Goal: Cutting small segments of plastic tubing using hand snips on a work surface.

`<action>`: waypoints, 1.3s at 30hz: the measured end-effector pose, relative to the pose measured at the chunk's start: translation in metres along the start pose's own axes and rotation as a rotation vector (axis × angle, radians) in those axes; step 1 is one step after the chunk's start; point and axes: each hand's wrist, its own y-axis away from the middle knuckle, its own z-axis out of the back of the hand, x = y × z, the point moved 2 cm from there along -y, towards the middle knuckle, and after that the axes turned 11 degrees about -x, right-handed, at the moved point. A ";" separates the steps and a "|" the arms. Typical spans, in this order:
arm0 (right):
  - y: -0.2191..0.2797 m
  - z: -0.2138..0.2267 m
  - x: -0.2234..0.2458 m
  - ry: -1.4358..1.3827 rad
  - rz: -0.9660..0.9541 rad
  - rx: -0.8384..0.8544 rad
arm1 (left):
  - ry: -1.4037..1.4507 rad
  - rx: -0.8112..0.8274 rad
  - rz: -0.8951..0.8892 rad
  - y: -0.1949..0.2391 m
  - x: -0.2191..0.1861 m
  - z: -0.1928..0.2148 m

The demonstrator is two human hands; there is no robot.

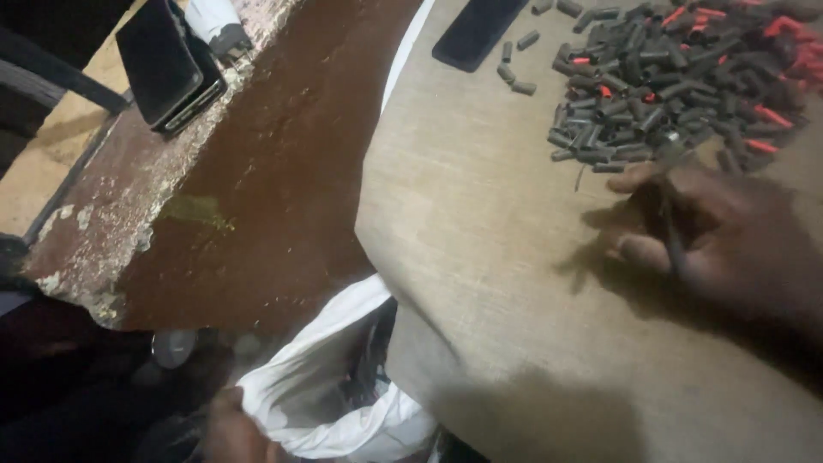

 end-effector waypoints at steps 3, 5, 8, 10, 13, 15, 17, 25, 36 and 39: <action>0.013 -0.006 0.017 0.048 -0.113 0.156 | -0.039 0.074 -0.238 -0.075 -0.007 -0.006; 0.010 -0.019 0.004 0.081 -0.045 0.202 | -0.076 0.184 -0.494 -0.181 0.015 -0.013; 0.004 -0.056 -0.010 0.012 0.531 0.299 | 0.246 0.816 -0.280 -0.258 0.012 -0.003; 0.009 -0.083 -0.002 -0.035 0.922 0.248 | 0.024 0.483 -0.467 -0.124 -0.042 0.051; 0.035 -0.099 0.055 0.089 0.587 0.524 | 0.125 0.380 -0.495 0.008 -0.094 0.083; 0.038 -0.122 0.070 0.029 0.659 0.504 | 0.078 0.410 -0.430 -0.028 -0.080 0.079; 0.041 -0.136 0.093 -0.028 0.737 0.474 | 0.040 0.444 -0.368 -0.044 -0.066 0.065; 0.063 -0.215 0.124 0.062 1.222 0.635 | 0.326 0.790 -0.373 0.003 -0.064 0.067; 0.055 -0.260 0.094 -0.173 0.983 0.643 | 0.117 0.708 -0.484 -0.047 -0.033 0.052; 0.056 -0.262 0.093 -0.162 0.946 0.622 | -0.014 0.566 -0.498 -0.053 -0.018 0.057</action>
